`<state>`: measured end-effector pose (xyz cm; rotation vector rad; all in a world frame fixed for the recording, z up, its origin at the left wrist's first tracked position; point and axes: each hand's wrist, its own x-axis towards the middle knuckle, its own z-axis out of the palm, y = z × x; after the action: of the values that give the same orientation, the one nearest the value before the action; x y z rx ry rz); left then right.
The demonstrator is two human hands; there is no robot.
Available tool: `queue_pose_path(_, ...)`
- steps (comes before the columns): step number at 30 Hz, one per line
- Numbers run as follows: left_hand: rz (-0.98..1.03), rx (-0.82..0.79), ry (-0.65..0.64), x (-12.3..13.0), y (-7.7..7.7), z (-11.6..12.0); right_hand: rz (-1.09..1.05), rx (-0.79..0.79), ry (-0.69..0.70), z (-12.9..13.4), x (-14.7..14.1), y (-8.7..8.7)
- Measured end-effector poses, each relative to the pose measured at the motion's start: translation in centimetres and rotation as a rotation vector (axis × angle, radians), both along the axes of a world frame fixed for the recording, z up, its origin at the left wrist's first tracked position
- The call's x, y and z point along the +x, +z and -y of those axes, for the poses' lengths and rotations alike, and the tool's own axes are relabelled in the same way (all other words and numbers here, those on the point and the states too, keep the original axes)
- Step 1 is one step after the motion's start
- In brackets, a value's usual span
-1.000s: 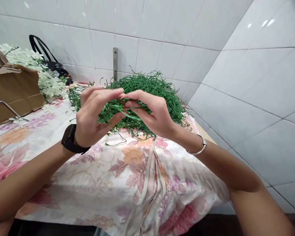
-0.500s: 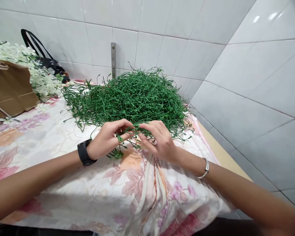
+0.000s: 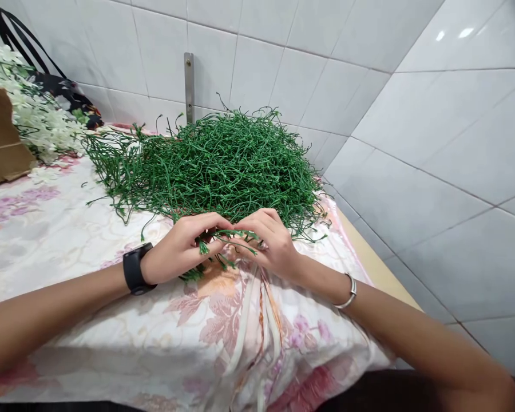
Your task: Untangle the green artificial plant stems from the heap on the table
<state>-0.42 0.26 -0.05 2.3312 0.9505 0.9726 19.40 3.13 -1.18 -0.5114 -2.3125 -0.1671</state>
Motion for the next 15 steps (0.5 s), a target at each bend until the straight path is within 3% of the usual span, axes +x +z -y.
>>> queue_pose_path(15,-0.050,0.013,0.049,-0.03,-0.42,0.04,0.076,0.065,0.001,0.24,-0.73,-0.16)
